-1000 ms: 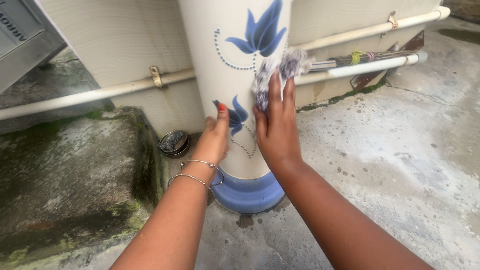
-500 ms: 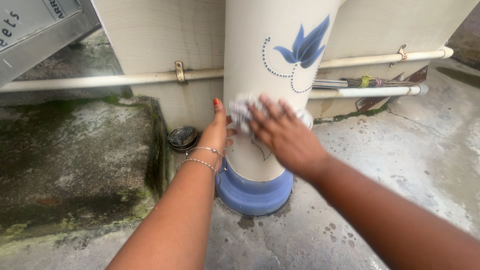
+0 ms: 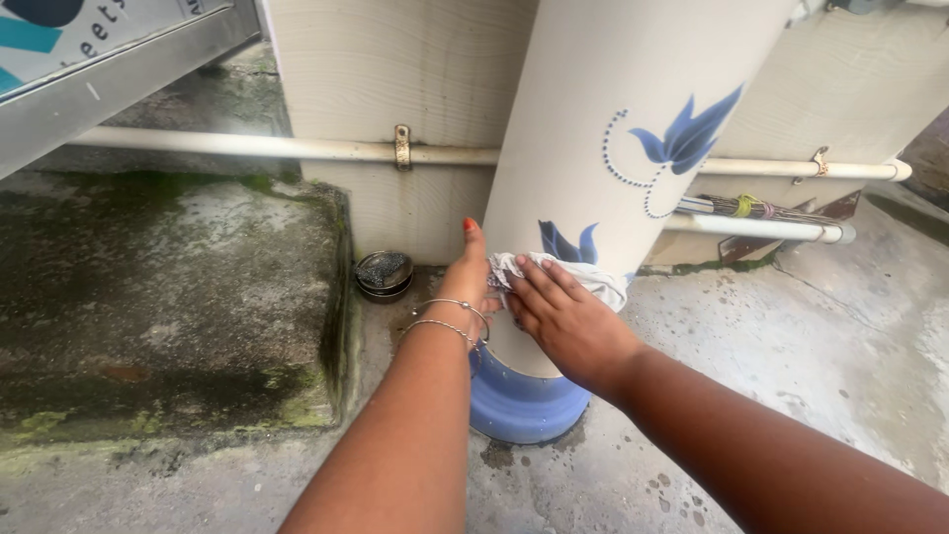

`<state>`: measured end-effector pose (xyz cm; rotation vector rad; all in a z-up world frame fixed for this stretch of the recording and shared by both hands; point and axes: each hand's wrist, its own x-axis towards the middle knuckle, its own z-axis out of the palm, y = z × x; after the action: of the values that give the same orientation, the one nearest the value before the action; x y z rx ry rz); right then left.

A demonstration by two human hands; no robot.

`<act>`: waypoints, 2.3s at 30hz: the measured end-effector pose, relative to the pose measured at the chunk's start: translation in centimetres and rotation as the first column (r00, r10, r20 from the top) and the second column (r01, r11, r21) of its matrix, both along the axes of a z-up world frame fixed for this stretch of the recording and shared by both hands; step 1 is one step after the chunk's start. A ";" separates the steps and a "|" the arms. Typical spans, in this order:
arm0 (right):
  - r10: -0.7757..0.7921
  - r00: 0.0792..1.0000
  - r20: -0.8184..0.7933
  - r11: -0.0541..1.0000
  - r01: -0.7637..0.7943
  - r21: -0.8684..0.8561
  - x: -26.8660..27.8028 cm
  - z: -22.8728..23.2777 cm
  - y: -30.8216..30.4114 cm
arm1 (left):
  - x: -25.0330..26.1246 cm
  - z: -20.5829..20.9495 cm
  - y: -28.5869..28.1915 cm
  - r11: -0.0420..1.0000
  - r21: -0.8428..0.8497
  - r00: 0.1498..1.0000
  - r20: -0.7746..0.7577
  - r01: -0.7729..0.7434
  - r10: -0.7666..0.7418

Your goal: The person wipes the blue basin, faucet, and pedestal of a bathroom sink using a white cloth. They clean the basin interior, the faucet, the basin rim, and the pedestal base in sequence.

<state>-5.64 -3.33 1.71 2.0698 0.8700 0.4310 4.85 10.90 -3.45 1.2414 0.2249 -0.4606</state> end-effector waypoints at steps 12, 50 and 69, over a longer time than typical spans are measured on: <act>-0.098 0.986 0.132 0.934 0.046 0.355 5.7 5.6 2.5 | 1.4 -0.8 -1.3 0.805 -0.374 0.683 0.430 -0.460 0.590; 0.213 0.674 0.708 0.974 -0.205 -0.099 7.7 11.2 -4.2 | 1.7 0.9 -7.7 0.713 -0.333 0.561 0.449 -0.617 0.695; 0.216 0.691 0.690 0.971 -0.226 -0.078 7.1 11.8 -3.1 | 5.1 -10.3 -6.4 0.746 -0.111 0.714 0.225 -0.657 0.663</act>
<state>1.49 -6.40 13.51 1.5929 0.6352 1.2614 9.92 4.47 -13.76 1.0927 0.4262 0.3252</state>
